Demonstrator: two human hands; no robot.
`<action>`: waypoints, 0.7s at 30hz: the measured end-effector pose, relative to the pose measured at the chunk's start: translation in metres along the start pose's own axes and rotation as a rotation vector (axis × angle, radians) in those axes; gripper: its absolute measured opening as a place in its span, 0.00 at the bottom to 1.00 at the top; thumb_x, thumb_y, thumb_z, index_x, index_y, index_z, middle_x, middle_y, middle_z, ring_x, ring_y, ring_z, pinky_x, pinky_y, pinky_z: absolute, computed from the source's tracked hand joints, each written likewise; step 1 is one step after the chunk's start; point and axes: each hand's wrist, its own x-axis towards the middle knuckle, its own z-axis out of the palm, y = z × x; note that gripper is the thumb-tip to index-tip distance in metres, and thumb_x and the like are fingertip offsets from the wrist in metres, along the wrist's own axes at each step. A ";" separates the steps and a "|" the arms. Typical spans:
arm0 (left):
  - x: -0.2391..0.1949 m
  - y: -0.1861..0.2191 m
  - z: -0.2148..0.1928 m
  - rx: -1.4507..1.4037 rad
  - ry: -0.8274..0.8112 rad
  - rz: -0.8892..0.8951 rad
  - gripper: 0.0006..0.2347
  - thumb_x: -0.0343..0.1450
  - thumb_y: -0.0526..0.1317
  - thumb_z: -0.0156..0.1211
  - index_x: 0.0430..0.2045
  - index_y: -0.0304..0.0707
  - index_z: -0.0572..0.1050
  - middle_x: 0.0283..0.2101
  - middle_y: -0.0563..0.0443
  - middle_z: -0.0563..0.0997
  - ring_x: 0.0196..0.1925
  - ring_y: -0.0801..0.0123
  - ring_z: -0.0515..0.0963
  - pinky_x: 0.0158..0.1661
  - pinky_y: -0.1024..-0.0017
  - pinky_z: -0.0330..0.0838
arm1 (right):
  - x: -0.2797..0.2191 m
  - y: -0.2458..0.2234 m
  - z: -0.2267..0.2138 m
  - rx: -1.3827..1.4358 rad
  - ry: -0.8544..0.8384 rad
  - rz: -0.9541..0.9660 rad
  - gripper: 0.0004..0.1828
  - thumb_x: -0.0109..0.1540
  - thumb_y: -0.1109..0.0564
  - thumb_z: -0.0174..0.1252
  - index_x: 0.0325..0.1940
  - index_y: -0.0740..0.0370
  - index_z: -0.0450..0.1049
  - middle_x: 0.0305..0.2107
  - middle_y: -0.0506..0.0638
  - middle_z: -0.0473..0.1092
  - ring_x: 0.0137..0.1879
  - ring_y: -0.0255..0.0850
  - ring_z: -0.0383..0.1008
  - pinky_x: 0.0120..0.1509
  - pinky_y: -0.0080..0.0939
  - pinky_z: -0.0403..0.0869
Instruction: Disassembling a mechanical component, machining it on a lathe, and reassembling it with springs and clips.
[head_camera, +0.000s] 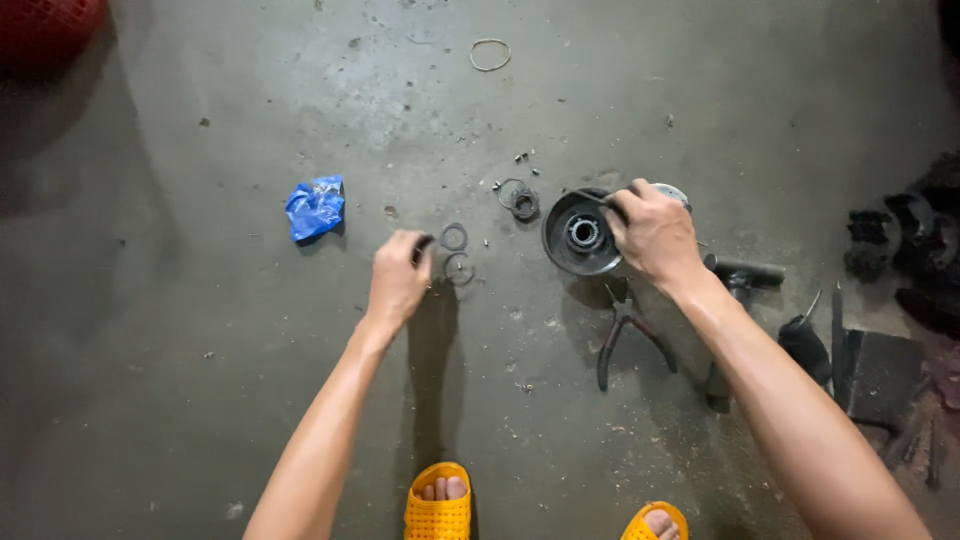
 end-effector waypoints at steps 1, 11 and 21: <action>-0.003 -0.012 0.017 0.000 0.000 0.001 0.04 0.72 0.33 0.61 0.37 0.38 0.80 0.34 0.42 0.81 0.39 0.50 0.83 0.38 0.61 0.78 | 0.003 -0.004 -0.003 0.000 0.001 0.000 0.06 0.62 0.53 0.63 0.39 0.55 0.76 0.31 0.51 0.67 0.34 0.56 0.78 0.37 0.53 0.76; 0.021 0.005 0.119 0.540 -0.161 0.130 0.04 0.67 0.39 0.62 0.28 0.39 0.77 0.34 0.45 0.76 0.40 0.53 0.78 0.39 0.57 0.71 | 0.004 -0.056 -0.068 0.327 0.103 0.007 0.06 0.63 0.59 0.62 0.44 0.55 0.79 0.30 0.52 0.68 0.37 0.56 0.77 0.41 0.50 0.76; 0.037 0.135 0.036 -0.703 0.037 -0.255 0.03 0.72 0.30 0.64 0.37 0.34 0.81 0.32 0.44 0.83 0.34 0.69 0.80 0.42 0.69 0.77 | 0.002 -0.048 -0.065 0.964 0.049 0.141 0.07 0.62 0.61 0.64 0.44 0.62 0.83 0.30 0.58 0.77 0.38 0.47 0.79 0.47 0.46 0.75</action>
